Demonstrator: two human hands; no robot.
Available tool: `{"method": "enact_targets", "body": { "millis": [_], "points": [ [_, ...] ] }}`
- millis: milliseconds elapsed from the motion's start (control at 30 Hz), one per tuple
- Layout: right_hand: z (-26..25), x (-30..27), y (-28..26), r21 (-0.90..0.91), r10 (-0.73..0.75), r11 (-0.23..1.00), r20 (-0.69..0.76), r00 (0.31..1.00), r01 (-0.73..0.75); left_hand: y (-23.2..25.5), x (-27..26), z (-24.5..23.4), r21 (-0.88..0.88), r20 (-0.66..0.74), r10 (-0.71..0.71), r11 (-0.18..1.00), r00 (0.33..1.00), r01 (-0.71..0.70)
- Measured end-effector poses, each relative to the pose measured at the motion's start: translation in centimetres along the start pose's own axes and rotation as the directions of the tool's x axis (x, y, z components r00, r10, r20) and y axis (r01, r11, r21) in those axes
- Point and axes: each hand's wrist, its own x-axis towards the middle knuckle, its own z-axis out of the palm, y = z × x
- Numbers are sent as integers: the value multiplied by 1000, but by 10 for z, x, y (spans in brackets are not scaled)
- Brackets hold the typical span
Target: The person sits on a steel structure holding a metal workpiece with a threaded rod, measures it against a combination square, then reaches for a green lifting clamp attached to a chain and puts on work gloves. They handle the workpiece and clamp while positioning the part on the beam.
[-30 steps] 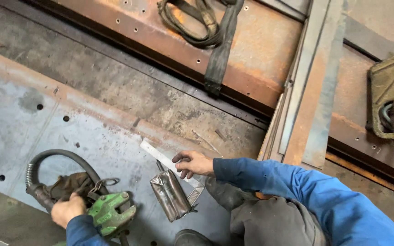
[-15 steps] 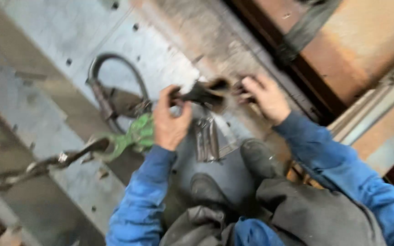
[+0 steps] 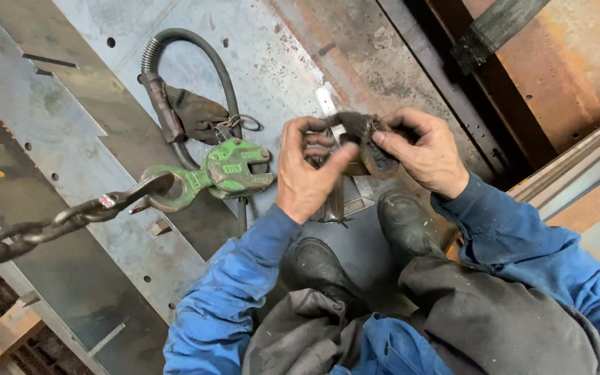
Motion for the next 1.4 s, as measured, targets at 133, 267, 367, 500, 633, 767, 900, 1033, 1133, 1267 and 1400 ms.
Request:
{"method": "enact_targets", "body": {
  "millis": [133,267,367,500,633,767,900,1033,1133,1267,1400],
  "points": [
    [7,-6,-28,-109,-36,993,14,999,37,-16,-3,13,72,55,-81,994,995,77],
    [6,-6,-31,-235,-71,969,36,997,78,-35,-3,13,21,69,-220,976,973,219],
    [15,-10,-52,-427,-272,873,-23,962,237,-39,-3,14,3,55,-242,970,969,242],
    [29,-21,-61,-398,-508,780,49,860,484,-40,-4,17,-36,93,-265,962,960,270],
    [44,-16,-46,-441,-260,862,36,965,249,-30,-3,12,-71,73,-245,966,967,250],
    [42,-2,-2,-474,-195,832,238,952,289,-18,-6,14,4,21,-105,994,994,105],
    [33,23,18,-563,-57,797,295,954,221,-4,-14,16,107,56,-7,994,998,1],
    [28,36,10,-496,-10,868,-44,999,-13,-11,-18,30,170,85,14,985,996,-28],
    [31,30,5,-141,5,990,-145,989,-26,-27,-17,44,200,102,49,977,994,-69],
    [36,19,0,635,131,763,25,991,-117,-37,-20,53,178,118,127,973,985,-146],
    [40,32,38,675,169,699,164,972,-236,-29,-20,46,213,136,123,966,983,-150]
  ]
}}
